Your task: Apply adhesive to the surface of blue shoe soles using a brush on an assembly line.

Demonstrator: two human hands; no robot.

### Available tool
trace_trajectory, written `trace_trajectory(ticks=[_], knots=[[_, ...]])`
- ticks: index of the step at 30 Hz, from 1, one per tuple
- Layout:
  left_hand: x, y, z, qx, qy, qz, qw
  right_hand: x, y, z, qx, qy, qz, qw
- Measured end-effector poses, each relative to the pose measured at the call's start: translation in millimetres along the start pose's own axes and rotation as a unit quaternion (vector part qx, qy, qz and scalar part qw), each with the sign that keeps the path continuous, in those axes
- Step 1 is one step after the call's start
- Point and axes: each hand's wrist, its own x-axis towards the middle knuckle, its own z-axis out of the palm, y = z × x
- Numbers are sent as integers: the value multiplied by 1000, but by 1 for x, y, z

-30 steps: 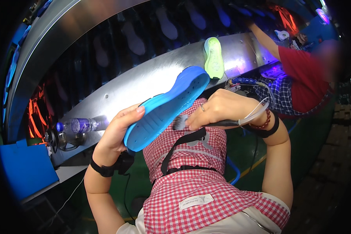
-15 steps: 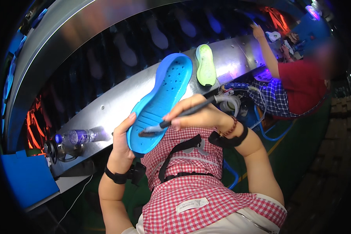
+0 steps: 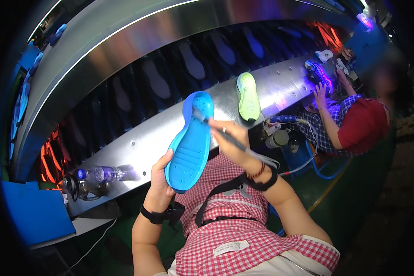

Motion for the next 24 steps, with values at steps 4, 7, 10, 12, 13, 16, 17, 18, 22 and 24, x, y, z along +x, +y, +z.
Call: trace_trajectory(ticks=[4,7,10,12,13,16,17,18,22,24], knots=[[-15,24,8,57,-7,111,992,2,-44,-42,319,-302,197,876],[-27,59,37,123,-41,210,969,4,-36,-70,453,-140,152,867],[-28,126,84,89,-153,248,952,1,-14,-77,461,-55,188,865],[-7,178,92,82,-227,300,923,-5,-9,-77,429,-75,218,873],[17,200,101,39,-193,357,913,-7,-6,-83,425,-57,221,876],[52,255,98,-122,-154,481,854,-8,-8,-82,456,-39,223,861],[64,264,92,-168,-110,470,860,-6,-8,-84,465,-18,232,854],[60,247,117,-166,-68,486,855,-5,-8,-86,474,7,241,847],[95,225,120,387,126,628,663,-8,10,-96,451,30,279,848],[106,219,119,635,170,682,322,-9,13,-98,446,37,281,849]])
